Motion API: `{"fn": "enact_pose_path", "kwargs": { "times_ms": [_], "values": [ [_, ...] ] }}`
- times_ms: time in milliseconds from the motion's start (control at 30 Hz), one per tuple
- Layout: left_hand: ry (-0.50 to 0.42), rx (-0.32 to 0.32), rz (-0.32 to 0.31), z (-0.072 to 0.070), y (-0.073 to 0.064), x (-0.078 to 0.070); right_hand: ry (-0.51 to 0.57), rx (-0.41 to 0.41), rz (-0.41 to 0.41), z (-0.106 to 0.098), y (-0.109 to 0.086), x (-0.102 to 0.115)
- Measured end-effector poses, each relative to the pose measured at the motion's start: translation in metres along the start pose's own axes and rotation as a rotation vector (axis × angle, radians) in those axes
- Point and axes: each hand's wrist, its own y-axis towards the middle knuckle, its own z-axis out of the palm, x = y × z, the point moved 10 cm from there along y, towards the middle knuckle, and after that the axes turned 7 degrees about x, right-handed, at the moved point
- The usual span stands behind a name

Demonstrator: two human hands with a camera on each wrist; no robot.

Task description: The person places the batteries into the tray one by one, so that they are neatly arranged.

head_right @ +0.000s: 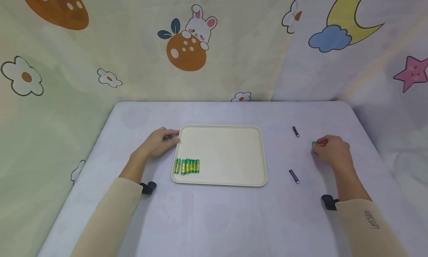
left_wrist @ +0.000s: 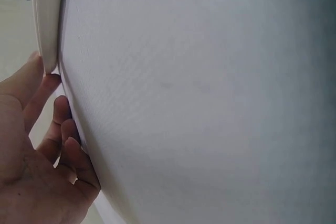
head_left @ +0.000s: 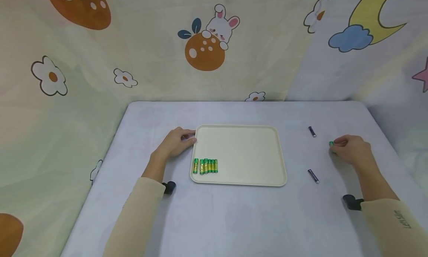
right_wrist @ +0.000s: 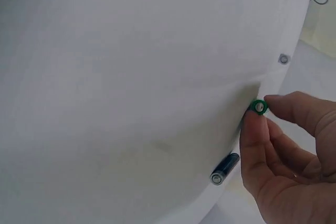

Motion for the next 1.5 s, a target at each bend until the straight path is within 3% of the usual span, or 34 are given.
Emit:
{"fn": "enact_pose_path", "kwargs": {
  "times_ms": [267,500,1067,1500],
  "values": [
    [-0.004,-0.01,-0.025,0.0,-0.006,0.009,0.288,0.202,-0.071,0.026,0.006,0.014],
    [0.003,-0.011,0.014,0.001,-0.005,0.006,0.334,0.244,-0.115,0.035,-0.002,0.029],
    [0.002,-0.011,0.006,0.001,-0.001,0.004,0.667,0.424,-0.316,0.092,-0.036,0.129],
    [0.004,-0.008,0.018,-0.001,-0.001,-0.001,0.67,0.515,-0.32,0.142,-0.051,0.187]
  ]
}}
